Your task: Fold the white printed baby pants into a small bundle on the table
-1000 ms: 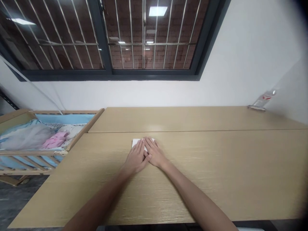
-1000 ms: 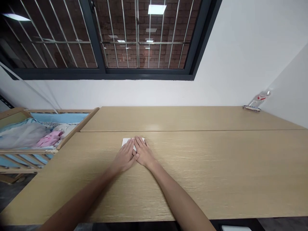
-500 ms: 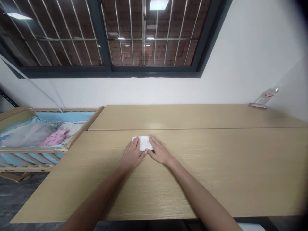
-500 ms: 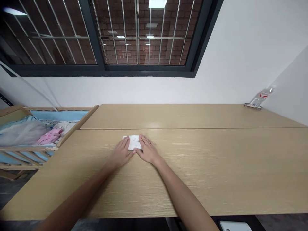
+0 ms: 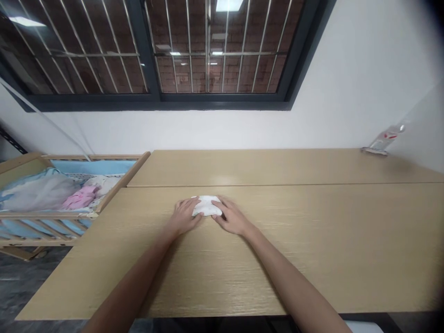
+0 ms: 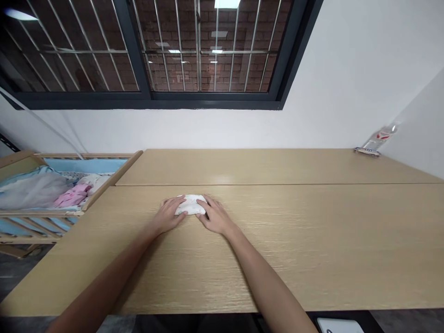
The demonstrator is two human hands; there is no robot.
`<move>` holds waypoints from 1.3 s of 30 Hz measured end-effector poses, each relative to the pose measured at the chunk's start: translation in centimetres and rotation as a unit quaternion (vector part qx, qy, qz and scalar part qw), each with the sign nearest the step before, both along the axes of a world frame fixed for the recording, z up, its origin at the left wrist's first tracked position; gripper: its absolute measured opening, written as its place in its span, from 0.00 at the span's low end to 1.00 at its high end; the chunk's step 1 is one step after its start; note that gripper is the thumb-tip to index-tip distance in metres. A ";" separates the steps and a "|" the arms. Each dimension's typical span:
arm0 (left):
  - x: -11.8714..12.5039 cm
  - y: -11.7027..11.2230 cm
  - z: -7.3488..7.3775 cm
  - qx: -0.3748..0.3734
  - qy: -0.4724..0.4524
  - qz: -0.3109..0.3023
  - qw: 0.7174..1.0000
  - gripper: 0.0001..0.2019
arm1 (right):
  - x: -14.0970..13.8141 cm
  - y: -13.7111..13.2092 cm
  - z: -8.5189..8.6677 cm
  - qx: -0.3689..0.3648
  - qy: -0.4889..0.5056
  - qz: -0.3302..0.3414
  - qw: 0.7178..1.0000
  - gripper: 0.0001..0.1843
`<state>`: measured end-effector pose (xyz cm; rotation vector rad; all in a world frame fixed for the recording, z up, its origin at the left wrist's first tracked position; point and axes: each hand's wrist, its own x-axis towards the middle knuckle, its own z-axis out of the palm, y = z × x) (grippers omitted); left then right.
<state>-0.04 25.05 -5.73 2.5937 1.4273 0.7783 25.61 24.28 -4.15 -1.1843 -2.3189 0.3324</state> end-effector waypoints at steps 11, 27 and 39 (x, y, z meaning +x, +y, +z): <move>0.0 -0.8 1.6 -0.001 -0.156 -0.003 0.988 0.14 | -1.0 0.0 0.3 -0.072 0.262 -0.019 0.962 0.20; -0.1 -1.1 1.8 -0.232 -0.364 0.050 0.901 0.26 | -2.4 -0.3 1.2 -0.288 0.531 -0.097 0.791 0.42; 0.7 -3.1 1.6 -0.186 -0.095 0.084 0.974 0.24 | -1.5 1.2 -1.6 -0.212 0.434 -0.099 0.870 0.29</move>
